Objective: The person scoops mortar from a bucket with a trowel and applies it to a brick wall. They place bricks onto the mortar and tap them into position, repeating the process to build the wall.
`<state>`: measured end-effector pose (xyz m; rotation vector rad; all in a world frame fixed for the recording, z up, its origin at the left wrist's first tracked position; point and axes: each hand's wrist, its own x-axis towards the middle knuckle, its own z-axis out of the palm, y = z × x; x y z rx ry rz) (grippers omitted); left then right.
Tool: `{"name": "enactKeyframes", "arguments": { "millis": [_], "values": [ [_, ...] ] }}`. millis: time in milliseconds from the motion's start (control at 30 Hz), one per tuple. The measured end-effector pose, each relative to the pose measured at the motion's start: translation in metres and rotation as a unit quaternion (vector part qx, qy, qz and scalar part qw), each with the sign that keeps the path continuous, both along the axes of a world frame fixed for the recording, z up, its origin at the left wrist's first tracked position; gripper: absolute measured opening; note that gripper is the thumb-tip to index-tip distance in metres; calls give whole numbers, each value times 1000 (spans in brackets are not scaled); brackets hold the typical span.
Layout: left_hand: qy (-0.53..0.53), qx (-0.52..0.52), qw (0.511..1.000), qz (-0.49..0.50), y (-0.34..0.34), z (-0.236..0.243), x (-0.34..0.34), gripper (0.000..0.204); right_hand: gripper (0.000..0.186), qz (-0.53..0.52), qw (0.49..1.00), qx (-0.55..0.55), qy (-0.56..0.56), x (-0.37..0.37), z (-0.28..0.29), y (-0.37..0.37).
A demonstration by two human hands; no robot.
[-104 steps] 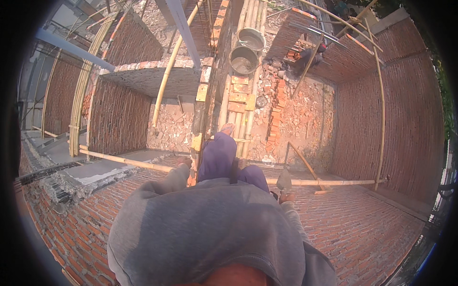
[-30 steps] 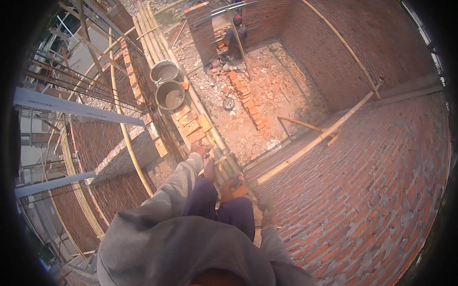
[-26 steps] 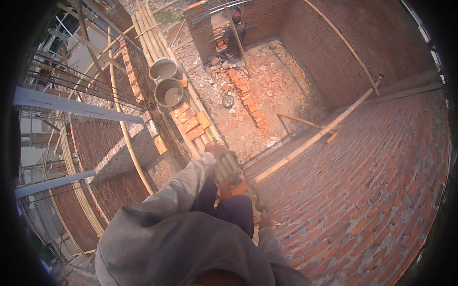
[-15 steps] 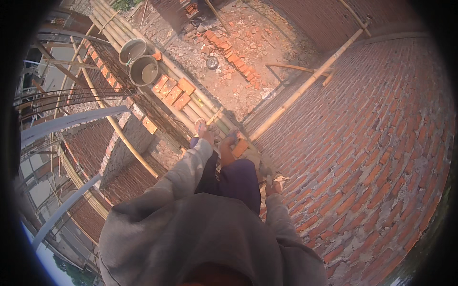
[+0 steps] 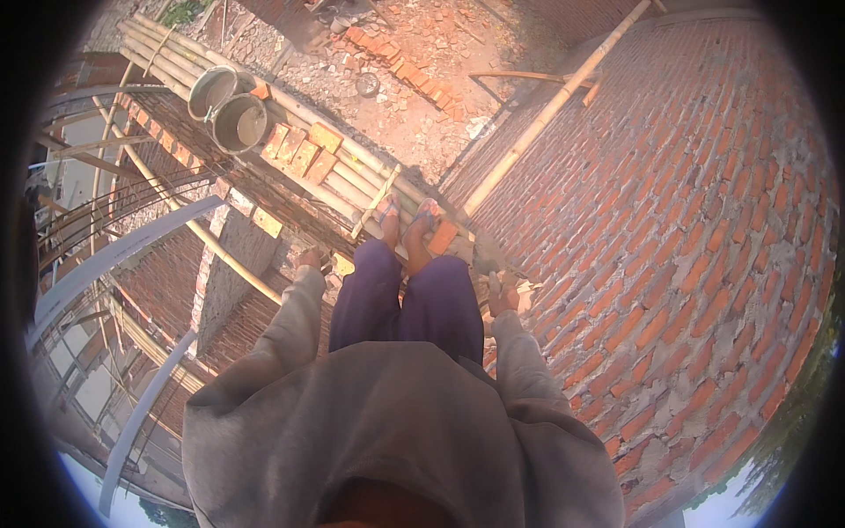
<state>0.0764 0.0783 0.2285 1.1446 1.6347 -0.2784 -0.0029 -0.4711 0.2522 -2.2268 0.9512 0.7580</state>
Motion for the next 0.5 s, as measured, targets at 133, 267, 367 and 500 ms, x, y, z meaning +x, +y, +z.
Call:
{"name": "enactKeyframes", "arguments": {
  "millis": [133,267,367,500],
  "values": [
    [-112,-151,982,-33,-16,4,7,50,21,-44,987,127,-93,28,24,46],
    [-162,-224,958,-79,-71,33,37,27,32,-158,960,229,-25,79,79,125],
    [-105,-322,930,-144,-113,67,55,32,32,-156,933,318,-59,101,98,195],
    [-103,-425,894,-102,-136,84,72,26,25,6,956,249,-155,105,92,268]
  ]
}}
